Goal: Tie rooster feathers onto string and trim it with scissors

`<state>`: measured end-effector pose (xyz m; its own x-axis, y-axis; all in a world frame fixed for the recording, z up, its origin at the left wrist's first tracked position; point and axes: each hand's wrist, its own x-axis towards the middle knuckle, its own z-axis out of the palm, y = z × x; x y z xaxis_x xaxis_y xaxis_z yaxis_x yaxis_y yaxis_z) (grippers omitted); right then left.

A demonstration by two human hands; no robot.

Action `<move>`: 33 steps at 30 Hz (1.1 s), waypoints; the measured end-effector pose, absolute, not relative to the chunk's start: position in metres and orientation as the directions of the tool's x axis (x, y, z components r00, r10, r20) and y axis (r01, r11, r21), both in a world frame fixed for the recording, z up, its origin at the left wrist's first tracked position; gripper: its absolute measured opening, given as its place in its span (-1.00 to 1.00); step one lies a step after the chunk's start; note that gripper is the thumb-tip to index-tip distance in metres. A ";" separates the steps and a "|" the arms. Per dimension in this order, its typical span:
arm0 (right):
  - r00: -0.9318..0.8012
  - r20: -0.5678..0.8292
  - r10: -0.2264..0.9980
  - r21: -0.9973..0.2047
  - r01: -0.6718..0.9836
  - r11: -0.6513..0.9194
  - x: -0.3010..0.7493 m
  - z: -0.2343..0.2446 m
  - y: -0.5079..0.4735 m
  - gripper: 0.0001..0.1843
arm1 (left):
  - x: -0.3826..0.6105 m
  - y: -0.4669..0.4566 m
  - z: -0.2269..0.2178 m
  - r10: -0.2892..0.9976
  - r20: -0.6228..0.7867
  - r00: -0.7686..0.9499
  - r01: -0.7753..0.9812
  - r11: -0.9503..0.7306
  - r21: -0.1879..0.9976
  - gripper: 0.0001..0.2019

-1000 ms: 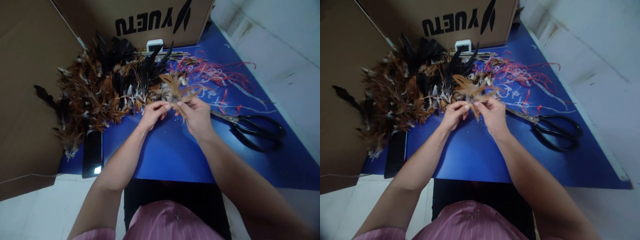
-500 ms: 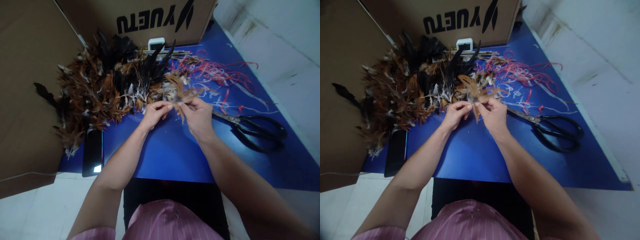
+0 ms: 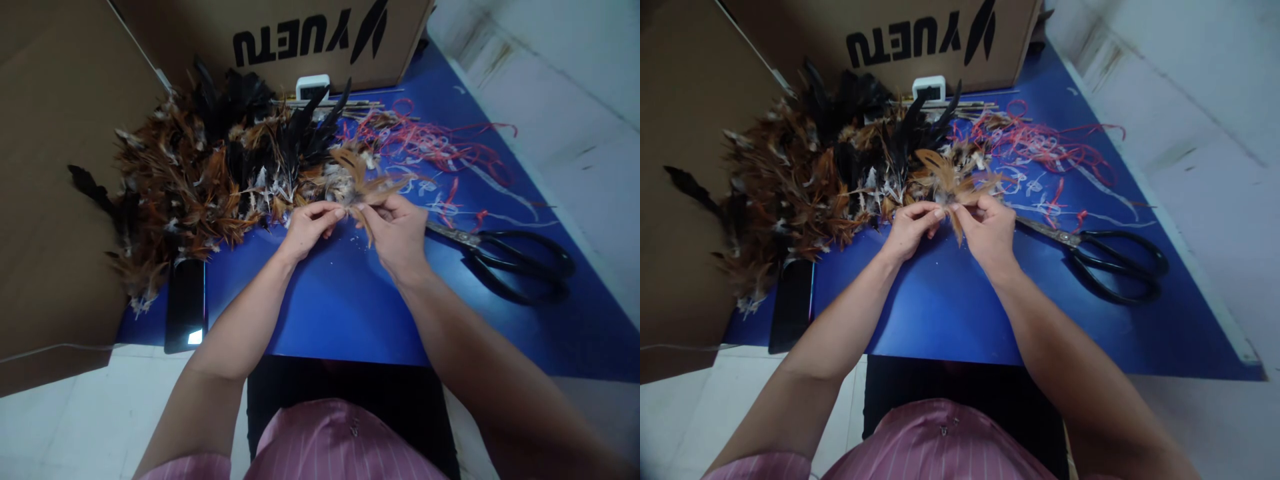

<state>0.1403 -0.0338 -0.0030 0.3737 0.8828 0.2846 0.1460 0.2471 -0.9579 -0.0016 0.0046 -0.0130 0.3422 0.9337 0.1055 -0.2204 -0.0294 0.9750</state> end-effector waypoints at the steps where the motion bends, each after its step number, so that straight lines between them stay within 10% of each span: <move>1: 0.374 0.281 0.884 -0.959 0.145 0.243 0.140 -0.003 -0.034 -0.89 | -0.001 0.005 -0.013 0.935 0.104 0.340 -0.222 -0.027 0.975 -0.65; 33: 0.463 0.293 0.837 -0.951 0.234 0.203 0.133 -0.003 -0.035 -0.82 | 0.000 0.004 -0.015 0.939 0.170 0.299 -0.143 -0.132 0.981 -0.69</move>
<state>0.1330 -0.0350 -0.0033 0.4625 0.8368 0.2930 0.2344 0.2033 -0.9507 0.0002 0.0039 -0.0155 0.2988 0.9391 0.1696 -0.1431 -0.1316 0.9809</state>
